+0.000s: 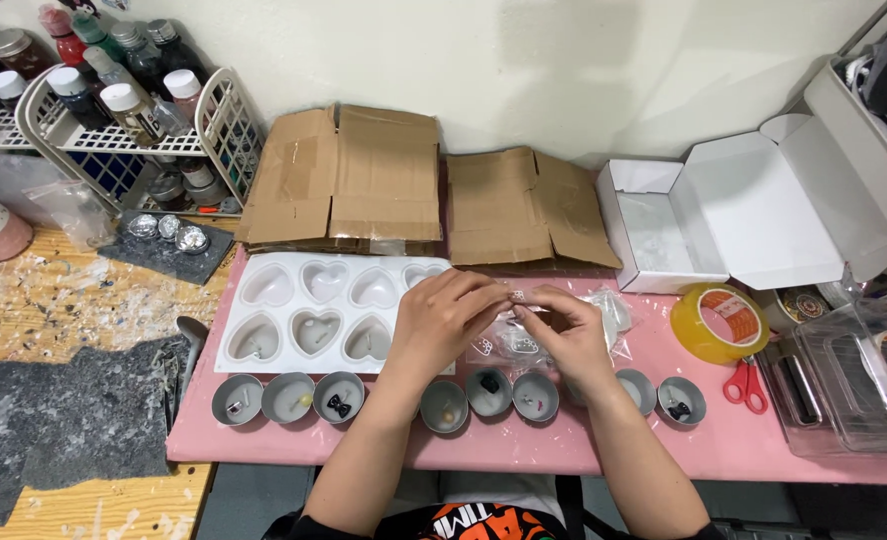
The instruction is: The person removes small items from a plastic bag and places them into metal cups before taking heart-shaped objects from a mold and placing them into the cups. Finally, they assemble a cardboard box by hand.
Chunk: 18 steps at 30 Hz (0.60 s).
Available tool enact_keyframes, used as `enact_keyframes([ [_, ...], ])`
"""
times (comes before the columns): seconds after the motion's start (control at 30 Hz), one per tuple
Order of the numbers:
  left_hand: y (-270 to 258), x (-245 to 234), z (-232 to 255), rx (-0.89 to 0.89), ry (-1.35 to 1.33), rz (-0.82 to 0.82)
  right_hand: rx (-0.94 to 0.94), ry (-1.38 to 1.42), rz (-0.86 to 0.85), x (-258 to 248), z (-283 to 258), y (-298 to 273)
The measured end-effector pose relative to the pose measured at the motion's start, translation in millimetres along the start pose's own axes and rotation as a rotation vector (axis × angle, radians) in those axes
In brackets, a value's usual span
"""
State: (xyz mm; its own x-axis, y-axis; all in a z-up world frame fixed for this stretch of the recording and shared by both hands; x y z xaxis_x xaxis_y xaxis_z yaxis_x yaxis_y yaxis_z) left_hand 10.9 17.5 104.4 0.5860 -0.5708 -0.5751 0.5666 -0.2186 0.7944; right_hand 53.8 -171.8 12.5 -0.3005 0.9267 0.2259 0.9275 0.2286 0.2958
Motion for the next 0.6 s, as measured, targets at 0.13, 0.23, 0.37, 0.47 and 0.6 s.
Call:
enact_keyframes([
  [0.13,-5,5,-3,-0.007,0.004,-0.030,-0.093,-0.146,-0.064,5,-10,1],
  [0.23,-5,6,-3,0.022,0.008,-0.037,-0.114,-0.158,-0.053,6,-14,2],
  [0.37,4,1,-3,-0.206,-0.212,-0.191,-0.281,-0.390,-0.042,14,-27,-2],
  [0.47,-4,15,-9,-0.324,-0.414,-0.225,-0.499,-0.605,-0.092,36,-52,-3],
  [0.6,-31,50,-33,-0.596,-0.686,-0.243,-0.595,-0.705,-0.044,46,-69,-9],
])
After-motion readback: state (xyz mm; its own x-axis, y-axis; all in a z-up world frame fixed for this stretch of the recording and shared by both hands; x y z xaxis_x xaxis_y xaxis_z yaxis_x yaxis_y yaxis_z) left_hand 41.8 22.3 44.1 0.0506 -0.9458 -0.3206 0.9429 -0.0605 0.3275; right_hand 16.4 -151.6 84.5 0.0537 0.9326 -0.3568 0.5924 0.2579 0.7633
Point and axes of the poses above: each hand's wrist, its own y-axis towards the middle knuckle, its own x-axis out of the palm, z = x × y, the point moved 5 cm from there along y, towards the middle knuckle, and after that the axes turned 12 degrees about y, right-handed, at the moved point
